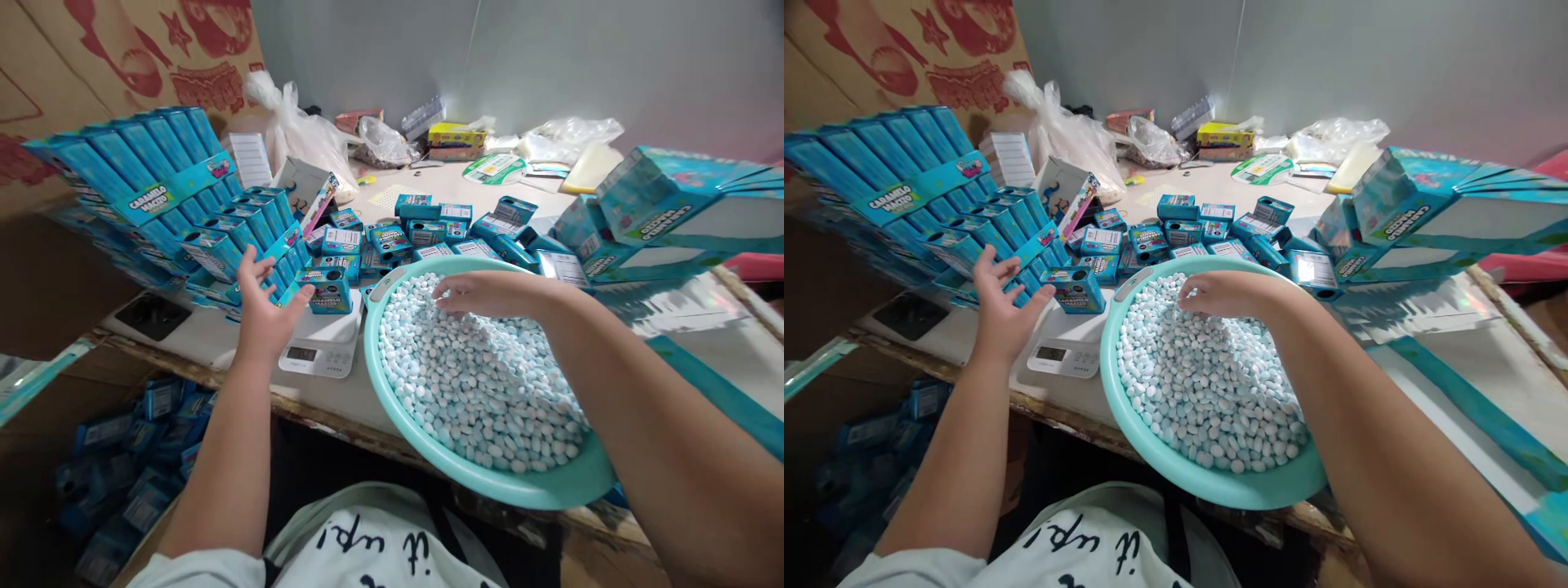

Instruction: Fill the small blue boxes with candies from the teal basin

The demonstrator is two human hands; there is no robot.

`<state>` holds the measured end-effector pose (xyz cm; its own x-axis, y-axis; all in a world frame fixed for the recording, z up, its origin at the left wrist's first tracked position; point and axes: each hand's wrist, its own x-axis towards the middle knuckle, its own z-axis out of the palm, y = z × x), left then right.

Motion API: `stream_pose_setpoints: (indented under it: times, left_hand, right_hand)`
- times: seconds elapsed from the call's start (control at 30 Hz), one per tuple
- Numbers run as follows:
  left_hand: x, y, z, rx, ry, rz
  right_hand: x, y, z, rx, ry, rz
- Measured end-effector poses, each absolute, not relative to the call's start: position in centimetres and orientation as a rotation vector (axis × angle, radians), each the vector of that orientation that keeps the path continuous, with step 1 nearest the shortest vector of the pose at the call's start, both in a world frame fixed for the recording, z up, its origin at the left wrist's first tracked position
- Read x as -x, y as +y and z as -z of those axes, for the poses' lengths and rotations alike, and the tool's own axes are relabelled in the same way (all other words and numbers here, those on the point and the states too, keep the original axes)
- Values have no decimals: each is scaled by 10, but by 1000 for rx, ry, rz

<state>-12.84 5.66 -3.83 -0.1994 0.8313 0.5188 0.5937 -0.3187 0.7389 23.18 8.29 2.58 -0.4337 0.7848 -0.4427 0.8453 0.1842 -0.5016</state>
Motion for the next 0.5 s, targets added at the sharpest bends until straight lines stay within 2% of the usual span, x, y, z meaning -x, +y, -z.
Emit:
stream_pose_setpoints:
  times: [0.2,0.3,0.37,0.5]
  left_hand:
    - [114,74,42,-1703,1632,-1082]
    - [97,73,25,-1963,1772,-1169]
    - [87,69,11,-2219,1652,-1240]
    - [76,60,-7,-2630,1332,-1032]
  right_hand:
    - [-228,80,-29,-1607,2413,1094]
    - [-227,78,-34,-1608,2453,1045]
    - [-226,77,-37,-1612,2466,999]
    - [-225,78,-39,-1653,2419,955]
